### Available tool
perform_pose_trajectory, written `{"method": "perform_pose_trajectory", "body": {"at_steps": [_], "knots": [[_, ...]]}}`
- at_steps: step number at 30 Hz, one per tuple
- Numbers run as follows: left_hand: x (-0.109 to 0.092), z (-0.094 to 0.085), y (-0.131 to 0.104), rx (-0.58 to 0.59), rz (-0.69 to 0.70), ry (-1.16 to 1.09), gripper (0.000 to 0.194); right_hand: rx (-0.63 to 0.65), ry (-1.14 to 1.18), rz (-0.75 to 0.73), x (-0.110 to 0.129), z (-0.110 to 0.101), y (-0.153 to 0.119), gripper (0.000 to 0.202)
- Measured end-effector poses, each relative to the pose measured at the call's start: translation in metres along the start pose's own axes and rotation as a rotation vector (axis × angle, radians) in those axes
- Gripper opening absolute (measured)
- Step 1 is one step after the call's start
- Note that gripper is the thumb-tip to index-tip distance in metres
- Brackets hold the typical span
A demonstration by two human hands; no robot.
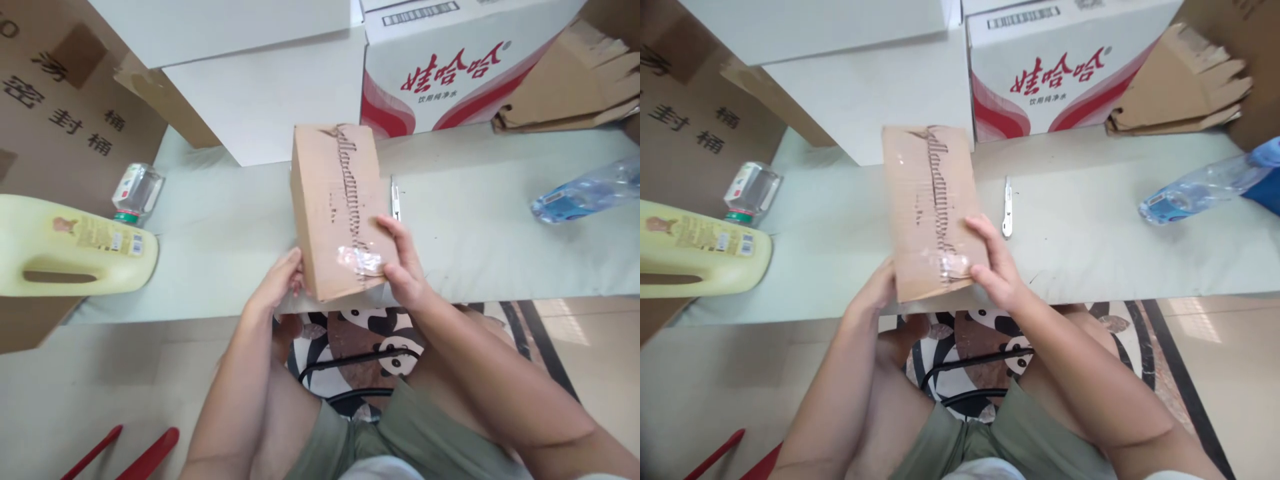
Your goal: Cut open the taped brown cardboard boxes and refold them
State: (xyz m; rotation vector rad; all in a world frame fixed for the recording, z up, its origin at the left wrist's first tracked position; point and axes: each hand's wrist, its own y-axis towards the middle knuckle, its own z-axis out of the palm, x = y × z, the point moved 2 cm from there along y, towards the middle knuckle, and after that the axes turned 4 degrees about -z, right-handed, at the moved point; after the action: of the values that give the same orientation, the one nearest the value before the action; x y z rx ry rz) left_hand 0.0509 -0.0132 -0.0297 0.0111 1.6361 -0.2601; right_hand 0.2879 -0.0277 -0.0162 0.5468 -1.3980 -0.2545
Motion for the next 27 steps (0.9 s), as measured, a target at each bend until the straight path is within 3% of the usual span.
{"method": "perform_pose_trajectory", "body": {"at_steps": [2,3,4,5,7,9,10,12,14,23,27], "knots": [[0.000,0.002,-0.004,0.259,-0.233,0.102,0.044,-0.073,0.023,0.013,0.001,-0.005,0.000,0.048],[0.000,0.001,-0.005,0.345,-0.307,0.163,0.042,-0.086,-0.003,0.022,0.002,-0.007,0.000,0.045],[-0.001,-0.002,-0.004,0.355,-0.319,0.214,0.039,-0.077,-0.045,0.036,0.003,-0.008,0.000,0.043],[-0.001,-0.007,-0.001,0.272,-0.261,0.243,0.038,-0.046,-0.089,0.051,0.003,-0.009,0.000,0.042],[-0.001,-0.017,0.006,-0.027,-0.050,0.236,0.041,0.039,-0.131,0.084,0.004,-0.007,-0.001,0.040],[-0.001,-0.025,0.012,-0.302,0.181,0.146,0.055,0.102,-0.092,0.118,0.003,-0.003,-0.001,0.040],[0.000,-0.027,0.015,-0.366,0.273,0.087,0.064,0.120,-0.063,0.133,0.002,-0.001,-0.001,0.039],[-0.001,-0.025,0.020,-0.390,0.398,-0.023,0.077,0.147,-0.011,0.152,0.001,0.002,-0.001,0.038],[-0.004,-0.021,0.024,-0.366,0.435,-0.087,0.082,0.168,0.029,0.168,-0.001,0.005,0.000,0.037],[-0.013,-0.006,0.028,-0.364,0.388,-0.143,0.075,0.147,0.002,0.219,0.001,0.007,0.000,0.042],[-0.013,-0.003,0.028,-0.392,0.406,-0.118,0.073,0.161,-0.035,0.235,0.000,-0.002,-0.008,0.052]]}}
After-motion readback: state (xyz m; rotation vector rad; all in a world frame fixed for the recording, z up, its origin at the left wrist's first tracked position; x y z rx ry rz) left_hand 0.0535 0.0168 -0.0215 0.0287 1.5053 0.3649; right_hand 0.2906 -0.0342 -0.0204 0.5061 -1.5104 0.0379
